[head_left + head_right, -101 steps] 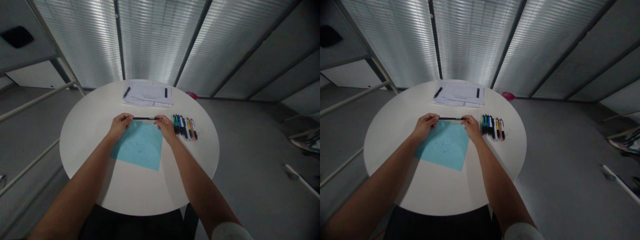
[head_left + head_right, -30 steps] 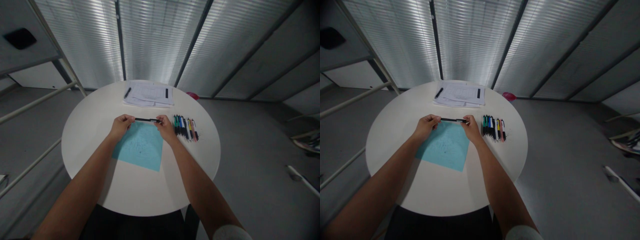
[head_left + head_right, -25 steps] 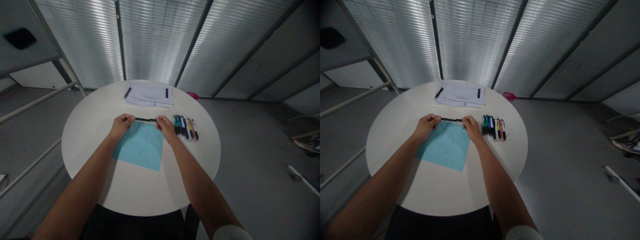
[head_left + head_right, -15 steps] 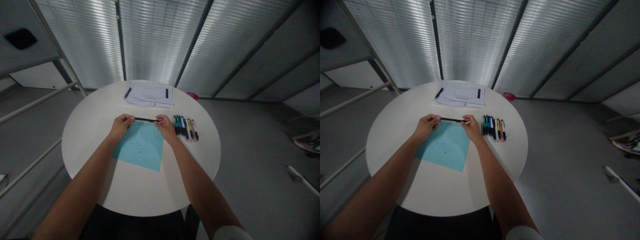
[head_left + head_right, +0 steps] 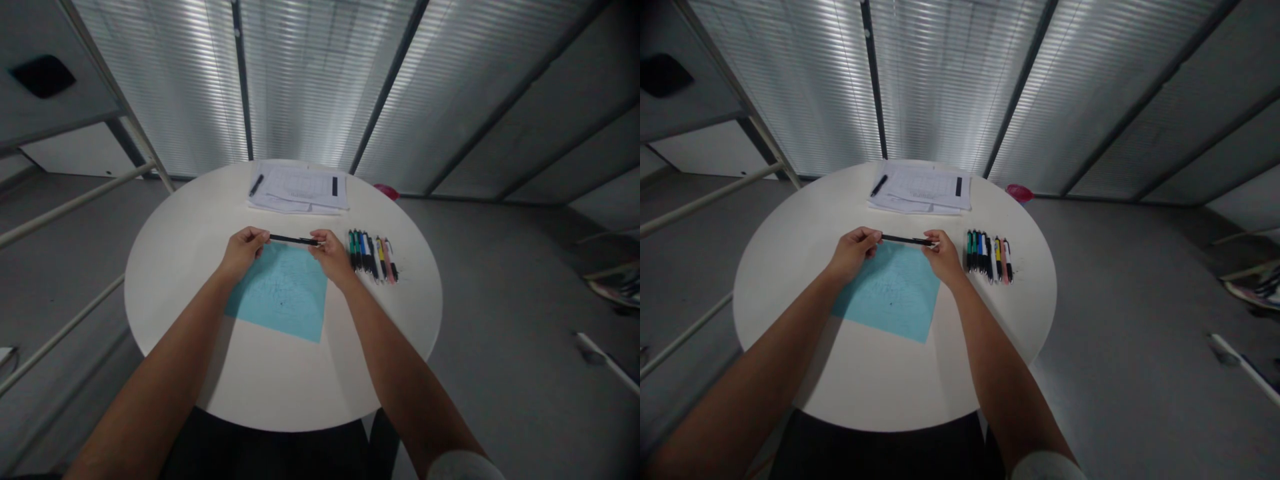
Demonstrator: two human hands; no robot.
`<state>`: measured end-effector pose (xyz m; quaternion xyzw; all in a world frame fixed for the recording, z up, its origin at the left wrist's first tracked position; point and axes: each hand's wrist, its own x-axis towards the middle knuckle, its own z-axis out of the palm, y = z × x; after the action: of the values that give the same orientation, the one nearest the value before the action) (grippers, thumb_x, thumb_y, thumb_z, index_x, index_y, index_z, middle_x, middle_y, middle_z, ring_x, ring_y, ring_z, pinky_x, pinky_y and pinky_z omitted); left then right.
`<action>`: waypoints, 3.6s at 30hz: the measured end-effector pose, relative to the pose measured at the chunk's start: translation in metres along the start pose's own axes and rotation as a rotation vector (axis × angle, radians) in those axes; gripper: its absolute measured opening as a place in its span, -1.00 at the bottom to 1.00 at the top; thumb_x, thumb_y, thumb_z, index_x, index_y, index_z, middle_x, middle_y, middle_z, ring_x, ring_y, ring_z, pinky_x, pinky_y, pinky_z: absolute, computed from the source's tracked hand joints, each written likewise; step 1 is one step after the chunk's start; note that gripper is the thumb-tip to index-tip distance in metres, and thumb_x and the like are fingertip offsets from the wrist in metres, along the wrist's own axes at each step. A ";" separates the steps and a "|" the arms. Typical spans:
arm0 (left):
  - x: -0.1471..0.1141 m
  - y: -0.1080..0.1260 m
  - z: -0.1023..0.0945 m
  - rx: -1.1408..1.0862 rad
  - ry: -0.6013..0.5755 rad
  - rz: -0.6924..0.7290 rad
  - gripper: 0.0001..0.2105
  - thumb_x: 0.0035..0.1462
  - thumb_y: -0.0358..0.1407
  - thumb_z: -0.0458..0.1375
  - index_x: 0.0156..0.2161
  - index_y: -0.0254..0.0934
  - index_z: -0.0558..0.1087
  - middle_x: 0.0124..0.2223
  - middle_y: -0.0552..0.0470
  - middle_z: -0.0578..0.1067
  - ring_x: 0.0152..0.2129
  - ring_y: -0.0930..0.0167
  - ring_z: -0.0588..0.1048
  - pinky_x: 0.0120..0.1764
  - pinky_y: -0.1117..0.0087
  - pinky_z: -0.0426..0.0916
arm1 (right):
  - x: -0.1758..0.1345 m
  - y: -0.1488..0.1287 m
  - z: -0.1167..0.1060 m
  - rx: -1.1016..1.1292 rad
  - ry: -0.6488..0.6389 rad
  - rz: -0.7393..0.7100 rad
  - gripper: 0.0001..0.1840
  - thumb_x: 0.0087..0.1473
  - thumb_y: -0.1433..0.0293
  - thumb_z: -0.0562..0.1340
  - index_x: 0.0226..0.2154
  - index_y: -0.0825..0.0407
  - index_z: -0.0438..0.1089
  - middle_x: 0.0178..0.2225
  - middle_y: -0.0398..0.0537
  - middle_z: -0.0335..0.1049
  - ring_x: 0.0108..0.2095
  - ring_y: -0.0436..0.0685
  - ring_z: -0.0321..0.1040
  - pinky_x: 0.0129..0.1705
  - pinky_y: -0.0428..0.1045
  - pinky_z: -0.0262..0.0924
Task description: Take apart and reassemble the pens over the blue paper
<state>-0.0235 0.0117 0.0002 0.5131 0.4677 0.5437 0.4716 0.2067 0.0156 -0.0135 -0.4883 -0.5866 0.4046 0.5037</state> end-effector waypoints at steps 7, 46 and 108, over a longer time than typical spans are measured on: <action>-0.002 0.004 0.001 -0.017 -0.013 0.004 -0.77 0.02 -0.16 0.29 -0.42 -0.32 0.46 -0.56 0.08 0.39 -0.66 0.56 0.24 -0.57 0.47 0.09 | -0.002 -0.008 0.000 0.008 -0.061 0.059 -0.62 0.11 0.02 0.10 -0.35 -0.01 0.32 -0.58 -0.19 0.30 -0.57 -0.01 0.15 -0.46 -0.06 0.07; -0.002 0.004 0.001 0.001 -0.025 0.000 -0.79 0.03 -0.18 0.27 -0.39 -0.32 0.47 -0.53 0.06 0.40 -0.66 0.55 0.24 -0.57 0.46 0.10 | 0.000 -0.007 -0.001 0.022 -0.047 0.062 -0.63 0.08 0.05 0.11 -0.30 -0.01 0.36 -0.56 -0.20 0.30 -0.54 -0.01 0.18 -0.42 -0.05 0.11; -0.003 -0.004 -0.001 0.993 -0.102 0.170 -0.78 0.05 -0.25 0.15 -0.21 -0.20 0.57 -0.32 -0.08 0.56 -0.31 0.22 0.46 -0.10 0.11 0.26 | 0.004 -0.013 -0.003 0.314 0.193 0.171 -0.73 -0.22 0.27 0.26 -0.36 0.00 0.36 -0.55 -0.24 0.42 -0.64 -0.08 0.18 -0.55 -0.10 0.00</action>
<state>-0.0238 0.0090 -0.0047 0.7378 0.6027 0.2664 0.1468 0.2073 0.0172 0.0009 -0.4884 -0.4215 0.4837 0.5915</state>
